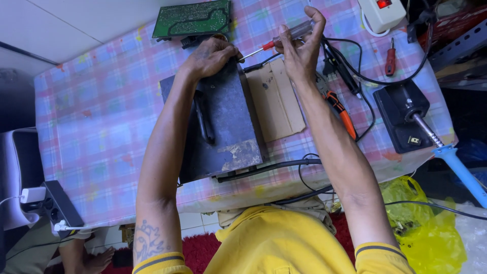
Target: The person uses a screwdriver to remove screws from a black metal box, then flips the box over to remove additional screws from the other side. They continue to unscrew and remove components from the device.
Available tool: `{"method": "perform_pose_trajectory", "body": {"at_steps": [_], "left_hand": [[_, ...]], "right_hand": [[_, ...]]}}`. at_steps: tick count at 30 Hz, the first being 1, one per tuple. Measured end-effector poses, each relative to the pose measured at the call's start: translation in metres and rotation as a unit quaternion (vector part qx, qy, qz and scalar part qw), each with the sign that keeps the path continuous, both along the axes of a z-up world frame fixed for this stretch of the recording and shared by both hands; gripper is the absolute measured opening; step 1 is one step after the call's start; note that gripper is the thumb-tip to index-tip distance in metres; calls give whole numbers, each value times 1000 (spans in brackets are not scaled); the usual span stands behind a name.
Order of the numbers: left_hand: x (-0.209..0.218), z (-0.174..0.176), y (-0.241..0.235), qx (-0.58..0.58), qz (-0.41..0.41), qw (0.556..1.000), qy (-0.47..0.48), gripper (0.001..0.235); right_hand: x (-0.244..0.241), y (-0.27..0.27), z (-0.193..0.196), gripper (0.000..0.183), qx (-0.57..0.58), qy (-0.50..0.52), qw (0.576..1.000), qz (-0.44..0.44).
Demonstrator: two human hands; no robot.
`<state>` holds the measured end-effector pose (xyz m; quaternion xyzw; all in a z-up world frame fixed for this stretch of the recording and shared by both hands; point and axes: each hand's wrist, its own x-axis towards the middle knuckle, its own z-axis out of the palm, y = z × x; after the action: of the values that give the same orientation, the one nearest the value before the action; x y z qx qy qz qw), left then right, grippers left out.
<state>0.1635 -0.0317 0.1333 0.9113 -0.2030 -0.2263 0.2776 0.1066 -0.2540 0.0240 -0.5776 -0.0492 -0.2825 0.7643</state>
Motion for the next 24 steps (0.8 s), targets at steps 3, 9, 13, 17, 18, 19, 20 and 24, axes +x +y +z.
{"method": "perform_pose_trajectory", "body": {"at_steps": [3, 9, 13, 17, 18, 19, 20, 24], "left_hand": [[2, -2, 1, -17, -20, 1000, -10, 39], [4, -7, 1, 10, -31, 999, -6, 43], [4, -8, 2, 24, -26, 999, 3, 43], [7, -12, 5, 10, -53, 998, -23, 43], [7, -11, 4, 19, -56, 998, -18, 44], [7, -13, 4, 18, -56, 998, -18, 44], [6, -15, 4, 16, -59, 998, -27, 44], [8, -15, 4, -10, -63, 997, -33, 43]], "right_hand": [[0, -1, 2, 48, -1, 12, 1000, -4], [-2, 0, -3, 49, -7, 23, 1000, -14], [0, 2, -10, 53, 37, 60, 998, -5], [-3, 2, -3, 55, 22, 89, 995, -28], [-5, 2, 1, 56, -2, 110, 993, -50], [-6, -1, 6, 56, -3, 111, 992, -51], [-8, -4, 11, 53, -19, 159, 986, -56], [-8, -14, 26, 52, -37, 249, 966, -63]]}}
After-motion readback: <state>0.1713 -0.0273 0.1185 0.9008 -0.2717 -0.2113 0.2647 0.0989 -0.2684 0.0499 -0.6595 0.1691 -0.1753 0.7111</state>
